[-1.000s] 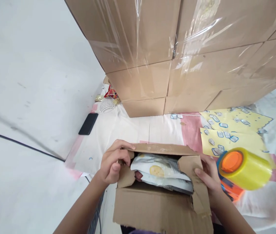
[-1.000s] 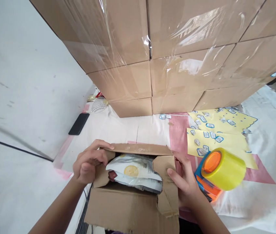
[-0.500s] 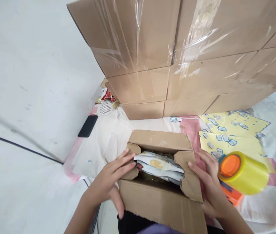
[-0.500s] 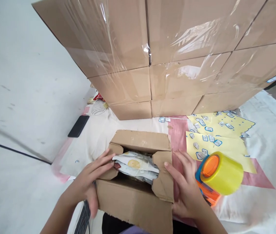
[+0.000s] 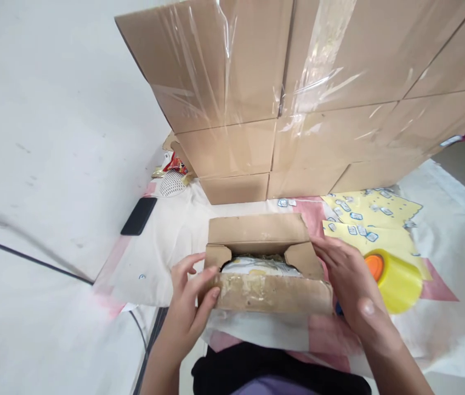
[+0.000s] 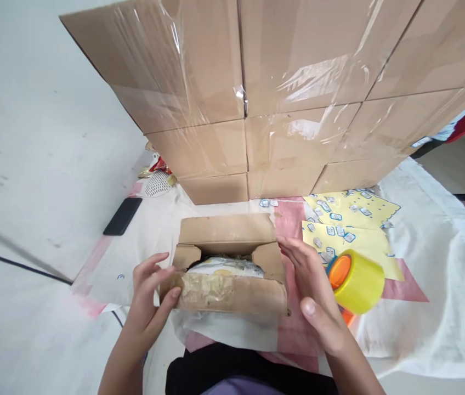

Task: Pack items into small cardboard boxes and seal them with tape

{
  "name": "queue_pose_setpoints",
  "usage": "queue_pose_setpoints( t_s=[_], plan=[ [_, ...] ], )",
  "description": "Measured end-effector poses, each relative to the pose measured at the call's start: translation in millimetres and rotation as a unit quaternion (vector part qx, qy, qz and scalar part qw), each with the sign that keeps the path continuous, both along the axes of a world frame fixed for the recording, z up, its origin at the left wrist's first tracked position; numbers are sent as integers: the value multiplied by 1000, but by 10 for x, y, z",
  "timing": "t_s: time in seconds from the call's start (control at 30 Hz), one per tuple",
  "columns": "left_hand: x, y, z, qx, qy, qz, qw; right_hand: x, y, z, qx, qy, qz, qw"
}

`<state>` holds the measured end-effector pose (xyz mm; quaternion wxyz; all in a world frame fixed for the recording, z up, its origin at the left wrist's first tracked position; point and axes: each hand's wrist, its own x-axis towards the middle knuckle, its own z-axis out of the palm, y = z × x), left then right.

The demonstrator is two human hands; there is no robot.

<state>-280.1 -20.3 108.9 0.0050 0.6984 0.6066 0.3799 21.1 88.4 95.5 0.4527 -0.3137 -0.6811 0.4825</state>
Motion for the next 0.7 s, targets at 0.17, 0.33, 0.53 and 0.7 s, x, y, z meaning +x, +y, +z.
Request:
queue_pose_setpoints(
  t_s=[0.17, 0.33, 0.53, 0.7],
  plan=[
    [342, -71, 200, 31, 94, -20, 995, -251, 92, 37, -10, 23, -3, 1000],
    [569, -95, 182, -37, 134, 10, 990, -231, 191, 54, 95, -5, 17, 995],
    [611, -63, 192, 1, 185, 48, 982, -100, 225, 125, 266, -207, 43, 941],
    [962, 123, 211, -79, 264, -10, 961, -102, 120, 199, 286, -268, 24, 920]
  ],
)
